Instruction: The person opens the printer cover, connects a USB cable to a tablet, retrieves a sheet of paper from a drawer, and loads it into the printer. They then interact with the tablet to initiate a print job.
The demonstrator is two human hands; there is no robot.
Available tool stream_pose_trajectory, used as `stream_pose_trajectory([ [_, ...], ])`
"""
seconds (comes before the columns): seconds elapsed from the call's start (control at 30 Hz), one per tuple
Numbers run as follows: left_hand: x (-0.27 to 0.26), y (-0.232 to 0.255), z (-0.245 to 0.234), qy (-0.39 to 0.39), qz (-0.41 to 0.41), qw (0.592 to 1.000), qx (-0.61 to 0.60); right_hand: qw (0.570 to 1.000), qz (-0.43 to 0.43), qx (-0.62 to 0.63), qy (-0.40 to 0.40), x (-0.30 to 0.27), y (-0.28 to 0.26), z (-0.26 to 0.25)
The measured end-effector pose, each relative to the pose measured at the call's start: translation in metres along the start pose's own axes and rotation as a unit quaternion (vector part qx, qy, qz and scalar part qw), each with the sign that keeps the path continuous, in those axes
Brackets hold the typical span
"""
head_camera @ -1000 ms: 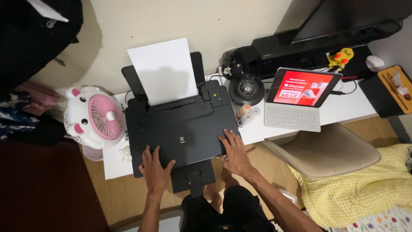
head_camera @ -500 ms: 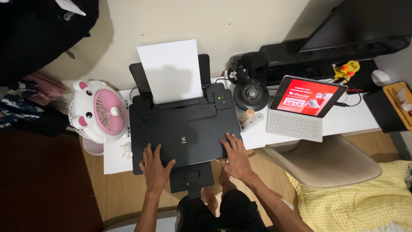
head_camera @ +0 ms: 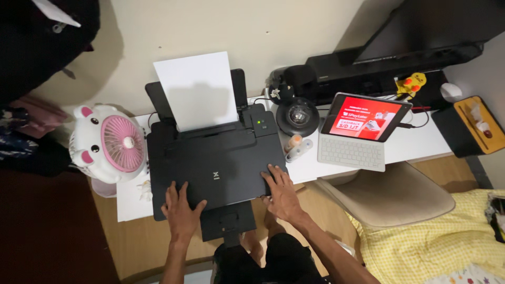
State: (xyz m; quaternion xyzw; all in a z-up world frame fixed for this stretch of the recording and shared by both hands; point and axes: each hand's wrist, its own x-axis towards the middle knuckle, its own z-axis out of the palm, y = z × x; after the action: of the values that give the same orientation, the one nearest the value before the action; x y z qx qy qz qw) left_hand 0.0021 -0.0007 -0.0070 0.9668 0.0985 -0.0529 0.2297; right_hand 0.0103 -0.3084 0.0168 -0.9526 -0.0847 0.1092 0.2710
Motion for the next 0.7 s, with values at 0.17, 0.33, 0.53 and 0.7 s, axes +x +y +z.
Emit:
stream_pose_trajectory([
  [0.17,-0.001,-0.002,0.001,0.008,0.007,1.000,-0.002,1.000,0.005,-0.004,-0.008,0.001,-0.003,-0.005],
  [0.33,0.001,-0.001,0.002,0.000,0.005,1.000,-0.001,0.998,-0.028,0.057,0.030,-0.003,0.001,-0.018],
  [0.53,0.004,0.000,0.001,-0.004,-0.014,1.000,0.001,0.961,0.096,0.091,0.244,-0.011,0.077,-0.055],
  [0.7,0.004,0.000,0.002,-0.002,-0.015,1.000,0.009,0.909,0.172,0.121,0.360,0.004,0.207,-0.124],
])
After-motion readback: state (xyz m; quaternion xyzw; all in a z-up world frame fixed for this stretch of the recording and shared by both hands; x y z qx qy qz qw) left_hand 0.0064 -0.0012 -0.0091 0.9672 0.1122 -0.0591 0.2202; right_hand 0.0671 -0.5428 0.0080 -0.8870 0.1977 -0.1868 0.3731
